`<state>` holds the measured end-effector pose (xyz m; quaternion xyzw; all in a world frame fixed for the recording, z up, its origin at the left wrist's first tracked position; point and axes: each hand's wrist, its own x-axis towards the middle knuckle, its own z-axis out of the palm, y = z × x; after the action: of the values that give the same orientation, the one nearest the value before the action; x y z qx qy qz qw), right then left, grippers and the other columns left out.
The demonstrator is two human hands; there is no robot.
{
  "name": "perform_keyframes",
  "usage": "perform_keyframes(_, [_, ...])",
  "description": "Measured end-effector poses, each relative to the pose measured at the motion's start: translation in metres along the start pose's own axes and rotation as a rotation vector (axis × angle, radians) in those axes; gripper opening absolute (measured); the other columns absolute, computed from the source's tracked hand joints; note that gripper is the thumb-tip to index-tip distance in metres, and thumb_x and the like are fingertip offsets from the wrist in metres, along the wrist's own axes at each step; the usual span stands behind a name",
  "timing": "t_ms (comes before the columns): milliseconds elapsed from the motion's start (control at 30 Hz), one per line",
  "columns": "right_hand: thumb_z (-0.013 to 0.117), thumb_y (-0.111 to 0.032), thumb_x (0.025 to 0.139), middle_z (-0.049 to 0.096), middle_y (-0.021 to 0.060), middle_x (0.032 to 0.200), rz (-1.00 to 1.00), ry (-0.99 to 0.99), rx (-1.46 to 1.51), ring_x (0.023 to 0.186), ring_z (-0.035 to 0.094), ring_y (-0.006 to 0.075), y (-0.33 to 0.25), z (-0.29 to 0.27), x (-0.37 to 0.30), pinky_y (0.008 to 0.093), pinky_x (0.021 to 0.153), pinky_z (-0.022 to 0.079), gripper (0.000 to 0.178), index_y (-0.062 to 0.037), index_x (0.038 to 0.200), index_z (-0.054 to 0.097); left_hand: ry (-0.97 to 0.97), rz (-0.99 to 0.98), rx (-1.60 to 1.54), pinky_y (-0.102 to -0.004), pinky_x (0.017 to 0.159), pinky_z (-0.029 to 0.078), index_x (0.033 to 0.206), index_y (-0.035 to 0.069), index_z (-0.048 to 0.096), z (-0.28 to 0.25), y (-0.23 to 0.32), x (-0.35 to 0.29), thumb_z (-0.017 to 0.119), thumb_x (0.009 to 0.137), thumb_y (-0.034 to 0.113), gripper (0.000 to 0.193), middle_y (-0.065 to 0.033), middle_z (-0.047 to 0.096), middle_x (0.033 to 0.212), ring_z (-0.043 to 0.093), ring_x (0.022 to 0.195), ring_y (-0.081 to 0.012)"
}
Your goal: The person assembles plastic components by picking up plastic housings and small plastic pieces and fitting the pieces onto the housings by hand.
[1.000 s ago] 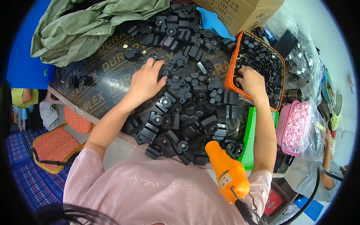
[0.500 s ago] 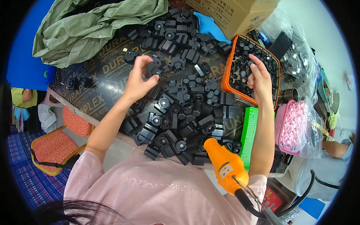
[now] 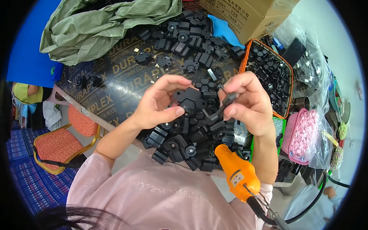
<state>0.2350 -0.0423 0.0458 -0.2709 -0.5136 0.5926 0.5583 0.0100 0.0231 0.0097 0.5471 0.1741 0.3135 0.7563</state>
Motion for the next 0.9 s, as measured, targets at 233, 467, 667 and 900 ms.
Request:
perform_keyframes(233, [0.066,0.009,0.069,0.054,0.0105,0.092,0.011,-0.073,-0.017,0.080,0.054,0.0143,0.006,0.008,0.003,0.0240,0.068,0.045,0.036,-0.0004,0.099,0.049,-0.119,0.020,-0.233,-0.0271,0.083,0.044,0.113,-0.001,0.046,-0.007,0.007,-0.001,0.060,0.080,0.013,0.039,-0.0065,0.054,0.106,0.052,0.096,-0.0117])
perform_keyframes(467, [0.064,0.012,0.071,0.054,0.0108,0.096,0.021,-0.077,0.006,0.083,0.056,0.0145,0.014,0.014,0.001,0.0242,0.069,0.048,0.035,0.0009,0.101,0.050,-0.133,-0.078,-0.229,-0.0273,0.082,0.045,0.114,0.000,0.045,-0.003,0.010,-0.001,0.063,0.078,0.023,0.047,-0.0071,0.055,0.101,0.054,0.092,-0.0131])
perform_keyframes(667, [0.065,0.011,0.070,0.052,0.0096,0.099,-0.021,-0.050,-0.219,0.081,0.056,0.0125,0.013,0.029,0.007,0.0215,0.064,0.048,0.030,0.0017,0.098,0.060,-0.091,0.005,-0.110,-0.0239,0.080,0.040,0.118,0.007,0.037,0.006,0.009,-0.002,0.060,0.080,0.015,0.045,-0.0023,0.048,0.101,0.047,0.091,-0.0088])
perform_keyframes(900, [0.068,0.011,0.066,0.050,0.0061,0.099,0.042,0.035,-0.213,0.073,0.053,0.0097,0.020,0.027,0.004,0.0213,0.066,0.046,0.047,-0.0016,0.108,0.052,-0.061,0.068,0.010,-0.0240,0.078,0.039,0.116,0.007,0.036,0.013,0.010,-0.008,0.059,0.079,0.014,0.044,-0.0023,0.043,0.099,0.043,0.089,-0.0087])
